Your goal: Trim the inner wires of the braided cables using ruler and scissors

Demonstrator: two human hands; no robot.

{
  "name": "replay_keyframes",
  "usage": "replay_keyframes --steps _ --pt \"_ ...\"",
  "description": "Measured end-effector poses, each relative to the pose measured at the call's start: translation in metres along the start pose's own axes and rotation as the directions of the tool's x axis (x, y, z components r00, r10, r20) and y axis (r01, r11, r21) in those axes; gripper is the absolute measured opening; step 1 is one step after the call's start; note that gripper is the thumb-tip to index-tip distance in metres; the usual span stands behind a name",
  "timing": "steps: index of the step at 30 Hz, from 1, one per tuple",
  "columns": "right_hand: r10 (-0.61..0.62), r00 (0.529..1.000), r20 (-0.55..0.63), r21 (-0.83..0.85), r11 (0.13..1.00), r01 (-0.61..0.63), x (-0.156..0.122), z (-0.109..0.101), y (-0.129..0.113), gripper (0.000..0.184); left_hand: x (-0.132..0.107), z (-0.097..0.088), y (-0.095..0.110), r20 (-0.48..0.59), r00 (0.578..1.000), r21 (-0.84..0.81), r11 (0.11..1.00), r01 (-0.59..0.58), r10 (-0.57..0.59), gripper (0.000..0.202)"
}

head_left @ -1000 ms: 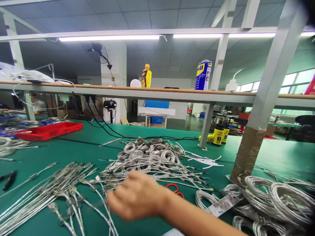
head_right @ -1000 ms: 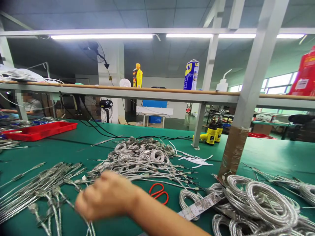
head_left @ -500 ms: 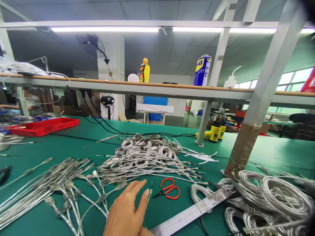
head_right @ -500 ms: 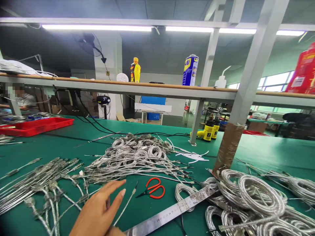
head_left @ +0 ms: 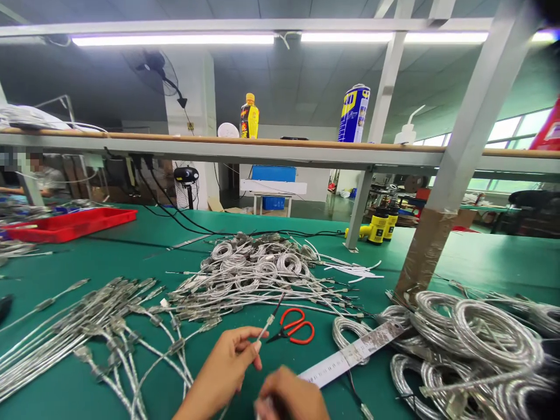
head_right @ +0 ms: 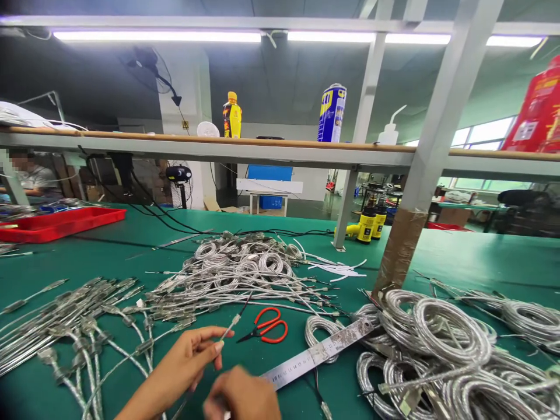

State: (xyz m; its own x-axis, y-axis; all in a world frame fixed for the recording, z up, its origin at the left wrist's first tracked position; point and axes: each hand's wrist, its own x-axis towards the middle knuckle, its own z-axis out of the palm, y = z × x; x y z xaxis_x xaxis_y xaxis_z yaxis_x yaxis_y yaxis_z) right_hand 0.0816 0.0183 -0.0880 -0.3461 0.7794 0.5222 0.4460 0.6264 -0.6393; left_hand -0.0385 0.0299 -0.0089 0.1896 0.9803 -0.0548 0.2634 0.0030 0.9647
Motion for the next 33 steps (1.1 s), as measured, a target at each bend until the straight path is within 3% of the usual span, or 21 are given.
replay_keyframes --steps 1,2,3,5,9,13,17,24,28,33 --pt "0.059 0.996 -0.065 0.034 0.998 -0.057 0.000 -0.014 0.001 0.025 -0.002 0.003 0.000 0.029 1.000 -0.001 1.000 0.006 -0.006 0.040" --pt "0.224 0.961 -0.163 0.191 0.963 -0.192 0.000 -0.028 0.001 0.027 -0.004 0.007 -0.001 0.055 0.998 -0.004 1.000 0.008 -0.008 0.037" --pt "0.361 0.914 -0.184 0.358 0.891 -0.280 0.000 -0.041 0.001 0.030 -0.005 0.011 -0.003 0.079 0.997 -0.005 1.000 0.010 -0.010 0.034" --pt "0.438 0.889 -0.137 0.519 0.796 -0.312 0.001 -0.060 -0.001 0.032 -0.009 0.019 -0.007 0.127 0.991 -0.002 0.999 0.034 -0.033 0.030" --pt "0.396 0.907 -0.142 0.557 0.789 -0.258 0.004 -0.067 -0.003 0.028 -0.012 0.032 -0.015 0.136 0.988 0.008 0.998 0.068 -0.068 0.026" --pt "0.400 0.901 -0.165 0.591 0.772 -0.234 0.002 -0.057 -0.004 0.023 -0.013 0.043 -0.015 0.032 0.999 -0.031 0.999 -0.042 0.043 0.028" --pt "0.403 0.894 -0.197 0.610 0.764 -0.211 0.001 -0.052 -0.005 0.020 -0.016 0.046 -0.011 -0.013 0.997 -0.056 0.996 -0.071 0.070 0.022" --pt "0.543 0.834 -0.100 0.799 0.543 -0.257 0.008 -0.051 -0.002 0.029 -0.018 0.045 -0.008 0.113 0.993 -0.190 0.982 -0.019 0.042 0.042" --pt "0.559 0.827 -0.055 0.860 0.448 -0.246 0.009 -0.050 -0.008 0.033 -0.021 0.045 -0.004 -0.021 0.998 -0.229 0.972 -0.060 0.057 0.046" --pt "0.422 0.894 0.149 0.861 0.390 -0.327 0.006 -0.038 -0.013 0.042 -0.024 0.037 0.004 -0.202 0.978 -0.234 0.967 -0.103 0.055 0.037"
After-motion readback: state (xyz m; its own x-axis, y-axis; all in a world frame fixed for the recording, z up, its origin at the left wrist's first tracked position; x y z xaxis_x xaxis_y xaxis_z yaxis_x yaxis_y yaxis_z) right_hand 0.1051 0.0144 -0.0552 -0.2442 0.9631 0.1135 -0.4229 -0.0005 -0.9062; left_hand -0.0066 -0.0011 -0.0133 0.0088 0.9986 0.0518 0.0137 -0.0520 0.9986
